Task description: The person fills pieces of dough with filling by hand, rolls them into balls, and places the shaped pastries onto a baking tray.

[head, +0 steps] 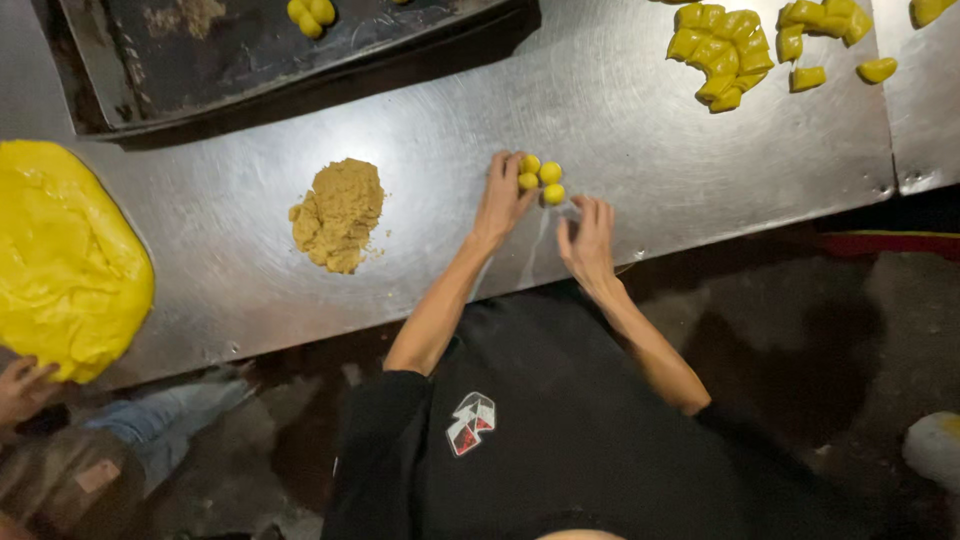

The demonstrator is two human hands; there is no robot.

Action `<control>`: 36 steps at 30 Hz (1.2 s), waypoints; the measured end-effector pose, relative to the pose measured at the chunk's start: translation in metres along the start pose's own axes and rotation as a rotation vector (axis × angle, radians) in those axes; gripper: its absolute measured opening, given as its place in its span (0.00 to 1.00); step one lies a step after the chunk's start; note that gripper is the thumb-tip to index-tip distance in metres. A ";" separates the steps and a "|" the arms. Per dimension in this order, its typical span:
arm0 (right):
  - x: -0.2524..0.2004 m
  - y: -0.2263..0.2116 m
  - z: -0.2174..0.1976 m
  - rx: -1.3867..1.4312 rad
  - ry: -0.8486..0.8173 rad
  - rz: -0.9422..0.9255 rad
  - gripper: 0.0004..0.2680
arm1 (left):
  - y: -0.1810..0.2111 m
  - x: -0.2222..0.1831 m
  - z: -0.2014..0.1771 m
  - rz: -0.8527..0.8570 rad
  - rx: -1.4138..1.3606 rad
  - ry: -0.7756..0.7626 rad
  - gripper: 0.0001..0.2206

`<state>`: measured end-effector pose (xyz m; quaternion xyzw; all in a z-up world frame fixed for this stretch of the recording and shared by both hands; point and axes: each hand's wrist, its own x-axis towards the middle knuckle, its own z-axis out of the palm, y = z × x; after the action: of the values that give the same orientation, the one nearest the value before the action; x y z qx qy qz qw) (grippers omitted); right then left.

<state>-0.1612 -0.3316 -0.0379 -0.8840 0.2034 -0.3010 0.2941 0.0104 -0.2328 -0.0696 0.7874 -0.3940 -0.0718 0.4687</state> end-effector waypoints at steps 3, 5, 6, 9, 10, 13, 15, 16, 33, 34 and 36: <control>0.023 0.017 0.024 0.218 -0.141 0.139 0.17 | 0.000 0.002 -0.009 -0.073 0.166 -0.073 0.26; 0.030 0.019 0.042 0.318 -0.110 0.173 0.16 | 0.002 -0.001 -0.014 -0.246 -0.020 -0.173 0.23; 0.033 0.018 0.047 0.404 -0.066 0.220 0.14 | 0.001 0.002 -0.016 -0.256 -0.015 -0.163 0.23; 0.036 0.017 0.049 0.334 -0.139 0.146 0.19 | -0.001 0.005 -0.024 -0.165 -0.071 -0.161 0.27; 0.040 0.017 0.046 0.337 -0.144 0.141 0.19 | -0.003 0.009 -0.028 -0.032 -0.029 -0.187 0.32; 0.053 0.023 0.039 0.232 -0.135 0.038 0.25 | -0.014 0.028 -0.028 0.135 0.025 -0.267 0.39; 0.071 0.033 0.045 0.125 -0.190 -0.135 0.27 | -0.023 0.040 -0.023 0.162 0.021 -0.333 0.40; 0.079 0.036 0.048 0.123 -0.199 -0.136 0.27 | -0.027 0.048 -0.025 0.071 -0.041 -0.395 0.35; 0.044 -0.027 0.081 0.120 -0.580 -0.025 0.21 | -0.050 -0.061 -0.054 -0.058 0.032 -0.103 0.30; 0.050 -0.036 0.074 0.113 -0.577 -0.032 0.21 | -0.043 -0.063 -0.058 -0.064 0.048 -0.107 0.33; 0.052 -0.056 0.045 0.023 -0.521 -0.139 0.31 | -0.024 -0.064 -0.068 -0.003 0.061 -0.019 0.39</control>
<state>-0.0832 -0.2995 -0.0093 -0.9402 0.0565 -0.0852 0.3251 0.0129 -0.1368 -0.0675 0.8011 -0.3992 -0.0679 0.4408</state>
